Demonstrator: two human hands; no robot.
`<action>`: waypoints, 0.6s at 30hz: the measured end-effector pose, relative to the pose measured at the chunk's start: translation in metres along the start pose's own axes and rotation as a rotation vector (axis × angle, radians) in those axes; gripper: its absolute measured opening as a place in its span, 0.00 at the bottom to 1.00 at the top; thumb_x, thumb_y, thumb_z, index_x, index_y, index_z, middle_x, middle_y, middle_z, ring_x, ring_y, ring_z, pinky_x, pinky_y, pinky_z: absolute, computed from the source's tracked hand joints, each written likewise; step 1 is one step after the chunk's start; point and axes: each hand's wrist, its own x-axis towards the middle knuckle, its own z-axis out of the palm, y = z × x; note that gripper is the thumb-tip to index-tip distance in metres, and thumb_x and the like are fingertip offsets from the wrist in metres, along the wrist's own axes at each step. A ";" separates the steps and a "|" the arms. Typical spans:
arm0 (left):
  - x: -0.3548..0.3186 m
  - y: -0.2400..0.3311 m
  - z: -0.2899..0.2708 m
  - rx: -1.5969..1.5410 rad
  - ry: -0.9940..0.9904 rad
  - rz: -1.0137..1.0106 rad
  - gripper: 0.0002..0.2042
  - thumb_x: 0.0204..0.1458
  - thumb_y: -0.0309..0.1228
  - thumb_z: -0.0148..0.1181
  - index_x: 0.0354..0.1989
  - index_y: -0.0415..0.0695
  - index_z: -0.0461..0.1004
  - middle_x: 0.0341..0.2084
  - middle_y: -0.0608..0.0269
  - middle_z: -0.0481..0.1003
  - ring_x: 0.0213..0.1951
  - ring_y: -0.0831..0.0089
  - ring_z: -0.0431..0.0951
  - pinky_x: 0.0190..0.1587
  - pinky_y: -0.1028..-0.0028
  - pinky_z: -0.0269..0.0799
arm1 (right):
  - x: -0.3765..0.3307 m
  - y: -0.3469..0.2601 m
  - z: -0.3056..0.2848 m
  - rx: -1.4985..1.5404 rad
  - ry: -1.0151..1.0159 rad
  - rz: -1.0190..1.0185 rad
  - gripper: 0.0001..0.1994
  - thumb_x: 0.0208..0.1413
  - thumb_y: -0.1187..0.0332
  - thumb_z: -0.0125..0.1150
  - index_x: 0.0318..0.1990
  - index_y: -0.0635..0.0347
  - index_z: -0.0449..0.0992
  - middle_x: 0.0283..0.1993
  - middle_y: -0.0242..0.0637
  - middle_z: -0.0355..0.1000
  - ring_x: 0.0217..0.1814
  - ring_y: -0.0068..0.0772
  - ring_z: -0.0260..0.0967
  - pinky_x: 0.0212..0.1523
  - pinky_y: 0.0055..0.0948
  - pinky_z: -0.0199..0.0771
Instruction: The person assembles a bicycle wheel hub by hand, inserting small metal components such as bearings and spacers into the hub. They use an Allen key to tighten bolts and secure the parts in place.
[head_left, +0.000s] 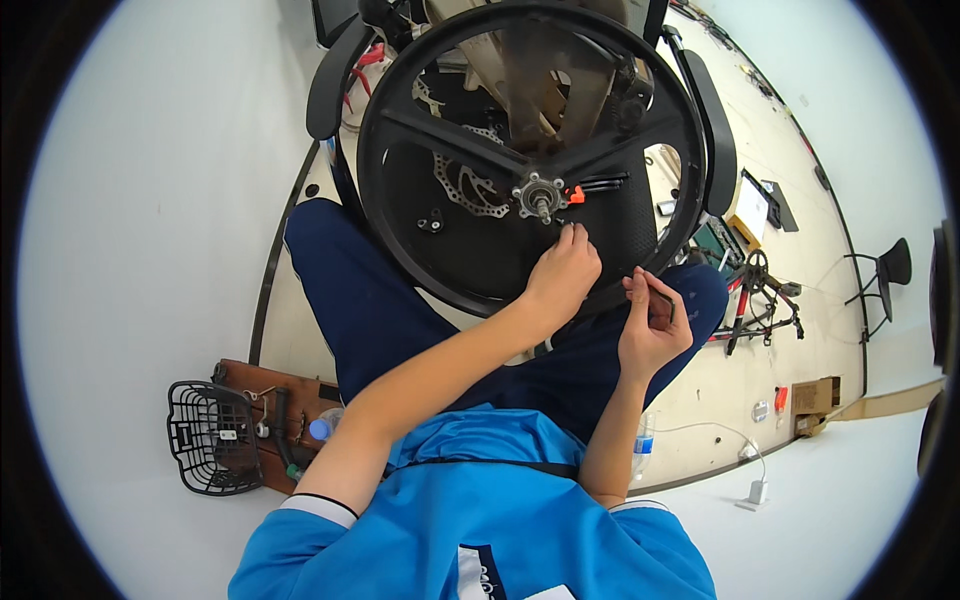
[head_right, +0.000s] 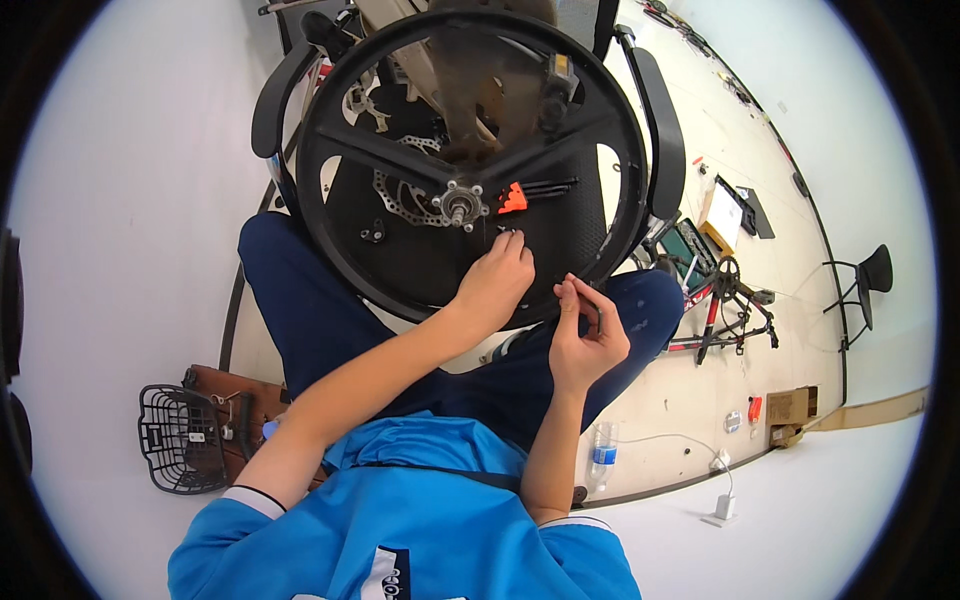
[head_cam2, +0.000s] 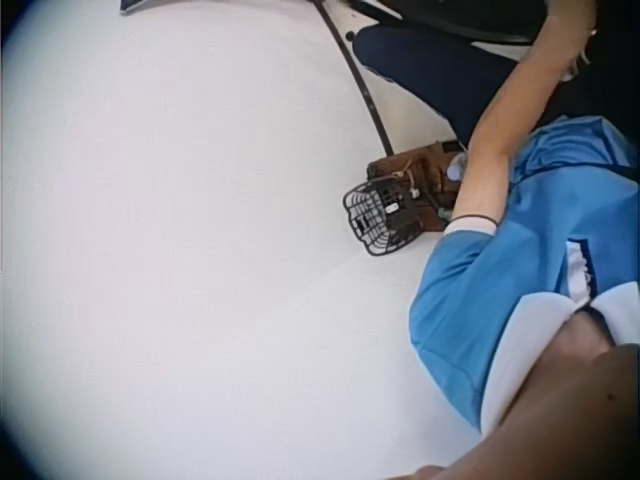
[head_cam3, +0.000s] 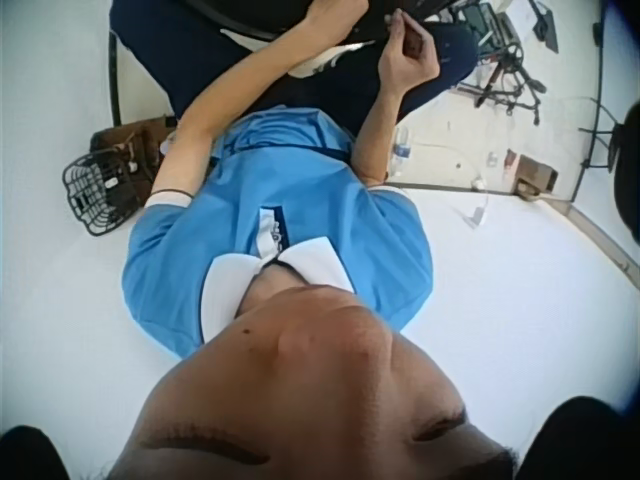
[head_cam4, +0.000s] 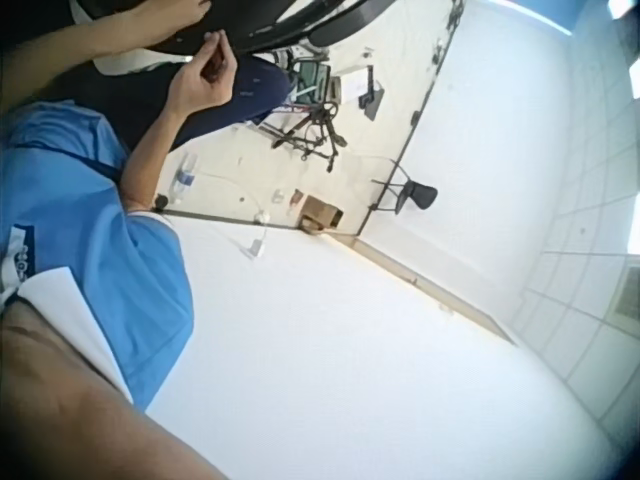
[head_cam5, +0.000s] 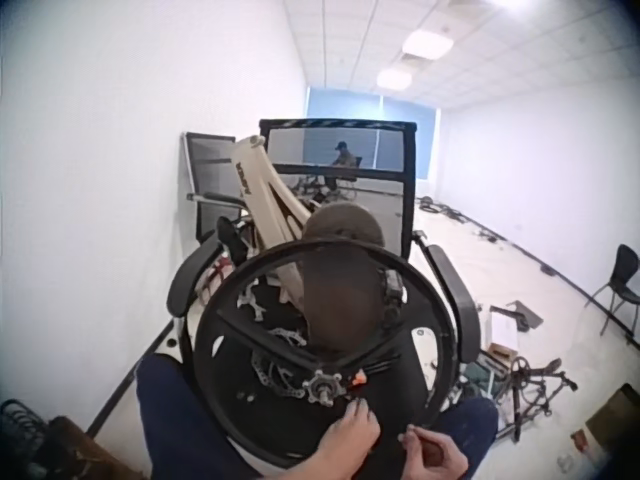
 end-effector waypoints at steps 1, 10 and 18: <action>0.009 0.001 0.003 0.076 -0.078 0.017 0.17 0.42 0.20 0.65 0.42 0.26 0.77 0.50 0.34 0.75 0.50 0.53 0.79 0.49 0.71 0.80 | -0.002 0.002 -0.002 -0.001 0.001 0.002 0.05 0.59 0.82 0.66 0.42 0.74 0.80 0.39 0.47 0.82 0.40 0.32 0.83 0.43 0.23 0.83; 0.033 -0.005 0.024 0.284 -0.134 -0.017 0.06 0.40 0.23 0.67 0.28 0.36 0.83 0.30 0.47 0.81 0.35 0.61 0.85 0.33 0.74 0.84 | -0.008 -0.002 0.006 0.053 -0.053 0.011 0.05 0.58 0.81 0.67 0.41 0.74 0.80 0.39 0.46 0.82 0.39 0.30 0.83 0.43 0.22 0.82; 0.025 -0.001 0.012 0.105 -0.110 0.043 0.04 0.39 0.23 0.66 0.25 0.36 0.80 0.27 0.50 0.79 0.33 0.61 0.84 0.32 0.69 0.85 | -0.010 -0.002 0.008 0.068 -0.062 0.033 0.05 0.58 0.82 0.67 0.41 0.73 0.81 0.37 0.44 0.82 0.37 0.29 0.82 0.42 0.21 0.81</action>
